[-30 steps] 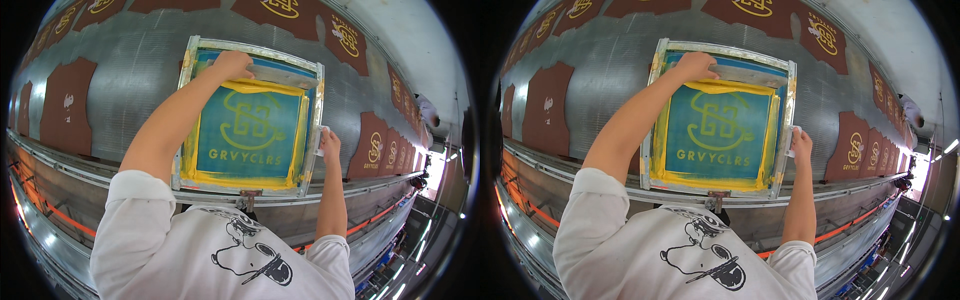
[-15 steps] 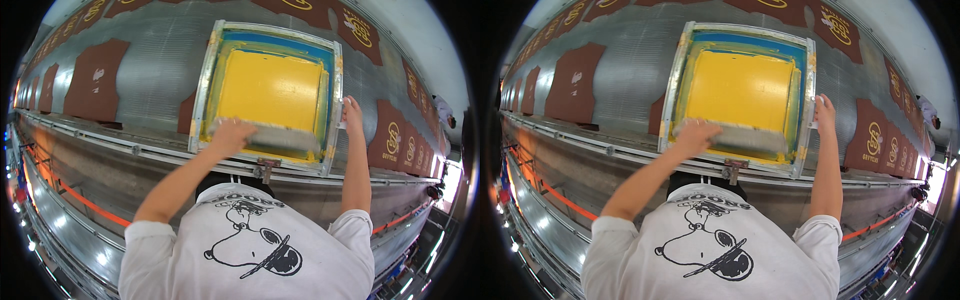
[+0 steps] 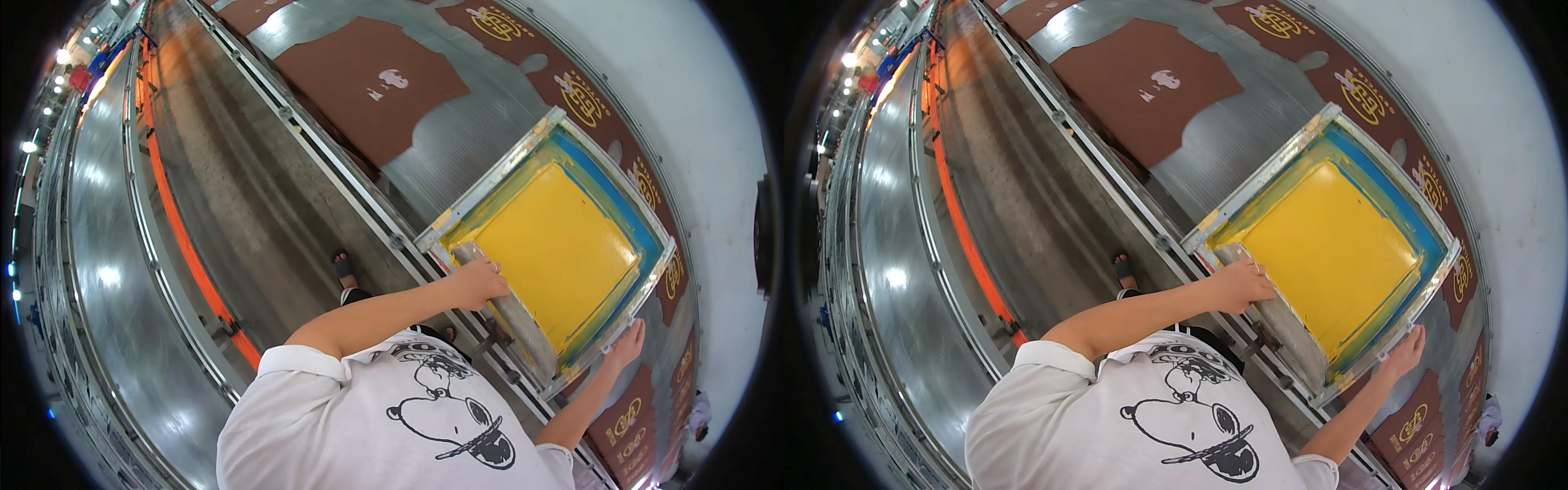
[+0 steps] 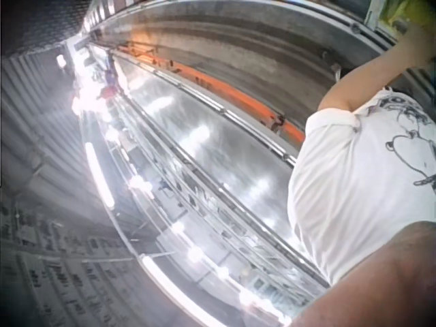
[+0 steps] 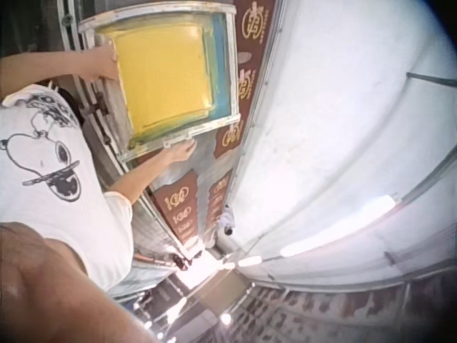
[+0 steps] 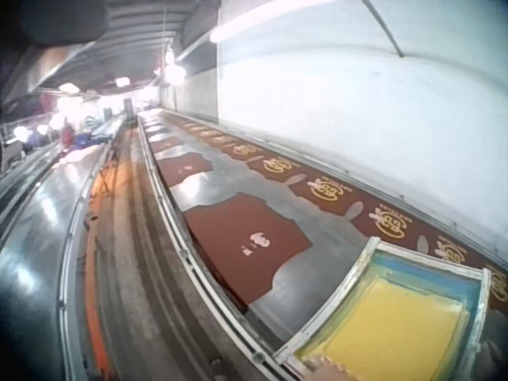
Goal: The person uses a squeegee to spread yellow ink across a screen printing frame, repeatedly pulling the ink back and forth to coat the mesh. The person works on a single frame, lifting and repositioning it occasionally while maintaining a consistent printing motion.
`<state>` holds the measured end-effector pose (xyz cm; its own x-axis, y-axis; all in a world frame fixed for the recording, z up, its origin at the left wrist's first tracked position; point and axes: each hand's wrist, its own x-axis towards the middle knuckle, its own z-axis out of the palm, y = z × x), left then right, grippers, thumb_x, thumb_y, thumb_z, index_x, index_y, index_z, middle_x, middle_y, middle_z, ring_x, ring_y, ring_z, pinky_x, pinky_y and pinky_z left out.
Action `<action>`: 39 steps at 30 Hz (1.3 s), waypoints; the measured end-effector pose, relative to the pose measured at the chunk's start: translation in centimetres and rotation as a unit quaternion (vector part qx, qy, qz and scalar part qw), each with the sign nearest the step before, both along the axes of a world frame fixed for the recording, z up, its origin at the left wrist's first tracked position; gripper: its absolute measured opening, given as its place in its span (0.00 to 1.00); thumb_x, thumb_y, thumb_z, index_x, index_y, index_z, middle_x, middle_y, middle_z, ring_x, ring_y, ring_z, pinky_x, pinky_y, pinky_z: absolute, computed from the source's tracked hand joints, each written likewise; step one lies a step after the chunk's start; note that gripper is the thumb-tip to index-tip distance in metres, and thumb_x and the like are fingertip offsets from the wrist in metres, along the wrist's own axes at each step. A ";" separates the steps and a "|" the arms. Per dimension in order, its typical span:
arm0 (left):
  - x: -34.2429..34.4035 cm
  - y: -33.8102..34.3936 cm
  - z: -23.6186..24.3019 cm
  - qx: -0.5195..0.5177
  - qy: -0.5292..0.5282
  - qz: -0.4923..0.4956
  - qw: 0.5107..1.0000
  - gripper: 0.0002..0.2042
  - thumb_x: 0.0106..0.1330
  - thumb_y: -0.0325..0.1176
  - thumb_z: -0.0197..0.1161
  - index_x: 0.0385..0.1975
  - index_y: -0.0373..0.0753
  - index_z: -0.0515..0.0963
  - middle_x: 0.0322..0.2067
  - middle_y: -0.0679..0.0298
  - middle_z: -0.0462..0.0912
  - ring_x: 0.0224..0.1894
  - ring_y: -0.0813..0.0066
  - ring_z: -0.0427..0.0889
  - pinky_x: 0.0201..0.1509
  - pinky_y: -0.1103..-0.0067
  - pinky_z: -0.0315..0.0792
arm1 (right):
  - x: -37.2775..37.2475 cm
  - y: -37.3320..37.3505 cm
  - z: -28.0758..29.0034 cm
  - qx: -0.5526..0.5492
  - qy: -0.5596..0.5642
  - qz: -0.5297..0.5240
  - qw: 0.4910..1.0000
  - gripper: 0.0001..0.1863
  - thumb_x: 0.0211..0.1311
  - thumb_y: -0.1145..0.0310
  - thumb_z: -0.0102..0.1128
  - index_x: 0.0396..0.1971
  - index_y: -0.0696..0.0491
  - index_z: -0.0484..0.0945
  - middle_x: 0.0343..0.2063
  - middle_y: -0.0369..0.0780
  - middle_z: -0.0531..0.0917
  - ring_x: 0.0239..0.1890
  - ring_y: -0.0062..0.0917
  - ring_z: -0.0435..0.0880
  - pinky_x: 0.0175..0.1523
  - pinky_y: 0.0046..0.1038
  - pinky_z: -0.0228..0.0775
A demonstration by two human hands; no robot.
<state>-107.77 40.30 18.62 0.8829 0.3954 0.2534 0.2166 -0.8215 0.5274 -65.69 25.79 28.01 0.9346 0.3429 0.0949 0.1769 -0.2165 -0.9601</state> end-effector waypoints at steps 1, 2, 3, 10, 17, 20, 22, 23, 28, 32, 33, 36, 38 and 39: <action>-2.7 1.9 0.1 -0.005 0.001 0.005 1.000 0.19 0.47 0.26 0.64 0.42 0.46 0.83 0.40 0.70 0.85 0.48 0.63 0.79 0.51 0.67 0.70 | -3.0 2.3 -0.2 0.058 0.008 0.005 0.998 0.21 0.72 0.59 0.61 0.59 0.54 0.78 0.17 0.25 0.68 0.14 0.09 0.57 0.17 0.20 0.44; -5.3 4.3 0.5 -0.005 0.008 0.010 1.000 0.18 0.47 0.26 0.63 0.42 0.45 0.83 0.40 0.69 0.85 0.48 0.62 0.79 0.51 0.66 0.70 | -5.5 4.5 -0.6 0.077 0.017 0.019 0.997 0.22 0.72 0.60 0.60 0.60 0.54 0.76 0.19 0.26 0.70 0.15 0.09 0.60 0.18 0.20 0.47; -7.8 6.6 0.5 -0.003 0.008 0.025 1.000 0.19 0.47 0.25 0.63 0.42 0.45 0.83 0.40 0.67 0.85 0.48 0.61 0.79 0.51 0.66 0.70 | -8.0 7.0 -1.0 0.095 0.026 0.035 0.995 0.22 0.73 0.61 0.59 0.62 0.54 0.75 0.21 0.27 0.73 0.16 0.10 0.62 0.19 0.19 0.51; -22.2 21.4 2.1 -0.043 0.034 0.118 0.992 0.22 0.44 0.20 0.64 0.44 0.43 0.84 0.43 0.63 0.86 0.51 0.58 0.80 0.59 0.63 0.70 | -21.5 24.2 -4.5 -0.026 -0.031 0.030 0.999 0.21 0.71 0.65 0.59 0.60 0.56 0.77 0.47 0.40 0.84 0.42 0.20 0.82 0.42 0.24 0.75; -32.3 32.4 -0.4 -0.036 0.141 0.141 0.979 0.23 0.45 0.21 0.64 0.46 0.44 0.85 0.45 0.62 0.87 0.53 0.57 0.80 0.59 0.64 0.71 | -33.9 35.7 -13.1 -0.121 -0.167 -0.007 0.978 0.19 0.65 0.58 0.60 0.51 0.51 0.84 0.50 0.48 0.85 0.53 0.44 0.83 0.59 0.37 0.70; -35.2 35.7 -1.0 -0.012 0.166 0.122 0.979 0.24 0.45 0.22 0.65 0.47 0.45 0.85 0.45 0.62 0.87 0.52 0.57 0.80 0.58 0.64 0.70 | -38.0 38.9 -14.4 -0.157 -0.074 -0.036 0.984 0.21 0.65 0.55 0.59 0.55 0.46 0.82 0.51 0.49 0.85 0.55 0.45 0.82 0.59 0.39 0.70; -35.2 36.4 -0.5 -0.026 0.214 0.117 0.970 0.24 0.45 0.22 0.65 0.47 0.45 0.85 0.46 0.62 0.86 0.52 0.57 0.80 0.58 0.64 0.69 | -39.2 39.6 -15.2 -0.163 -0.016 -0.032 0.986 0.21 0.65 0.55 0.59 0.57 0.44 0.81 0.52 0.49 0.84 0.55 0.46 0.81 0.59 0.40 0.71; -35.0 36.8 -0.4 -0.035 0.231 0.115 0.966 0.25 0.45 0.22 0.65 0.48 0.45 0.85 0.47 0.62 0.86 0.53 0.58 0.80 0.57 0.63 0.69 | -39.0 39.7 -15.6 -0.168 0.005 -0.032 0.985 0.22 0.65 0.54 0.59 0.57 0.43 0.81 0.52 0.49 0.84 0.55 0.46 0.81 0.59 0.40 0.71; -35.8 37.5 -2.5 0.060 0.153 0.015 0.986 0.27 0.45 0.24 0.67 0.51 0.41 0.82 0.47 0.63 0.87 0.49 0.57 0.81 0.57 0.64 0.70 | -38.0 39.3 -18.4 -0.168 0.013 -0.032 0.985 0.22 0.65 0.55 0.59 0.57 0.41 0.80 0.52 0.48 0.84 0.55 0.46 0.81 0.58 0.42 0.71; -34.9 39.3 -0.7 0.003 0.183 -0.028 0.983 0.24 0.47 0.26 0.70 0.49 0.41 0.83 0.43 0.61 0.87 0.45 0.56 0.83 0.48 0.64 0.76 | -38.2 39.9 -18.9 -0.183 0.007 -0.042 0.982 0.22 0.65 0.56 0.59 0.58 0.41 0.80 0.52 0.48 0.84 0.55 0.45 0.81 0.59 0.41 0.71; -33.6 40.3 0.3 0.009 0.188 -0.023 0.982 0.23 0.47 0.26 0.70 0.48 0.41 0.83 0.41 0.61 0.87 0.44 0.56 0.83 0.47 0.64 0.76 | -38.2 40.0 -18.9 -0.189 0.015 -0.044 0.981 0.22 0.65 0.56 0.59 0.59 0.41 0.79 0.52 0.48 0.84 0.55 0.45 0.82 0.59 0.41 0.71; -28.0 43.4 2.3 0.023 0.172 -0.023 0.985 0.16 0.52 0.29 0.71 0.43 0.43 0.84 0.33 0.58 0.87 0.39 0.55 0.83 0.44 0.62 0.76 | -37.4 40.0 -19.4 -0.190 0.002 -0.028 0.981 0.23 0.64 0.56 0.59 0.60 0.41 0.78 0.50 0.46 0.85 0.54 0.44 0.82 0.58 0.39 0.72; -25.2 46.5 1.9 0.040 0.164 -0.027 0.985 0.14 0.54 0.31 0.71 0.42 0.43 0.85 0.33 0.58 0.87 0.39 0.55 0.83 0.44 0.62 0.77 | -38.0 40.5 -18.7 -0.241 0.003 -0.038 0.970 0.24 0.65 0.55 0.59 0.60 0.40 0.77 0.50 0.45 0.85 0.53 0.43 0.83 0.57 0.38 0.72; -24.0 48.5 1.8 0.048 0.158 -0.030 0.986 0.13 0.55 0.32 0.70 0.42 0.44 0.85 0.33 0.58 0.87 0.39 0.54 0.83 0.44 0.62 0.77 | -38.5 40.9 -17.8 -0.268 0.003 -0.046 0.962 0.24 0.65 0.54 0.59 0.61 0.40 0.77 0.49 0.45 0.85 0.53 0.43 0.83 0.57 0.37 0.72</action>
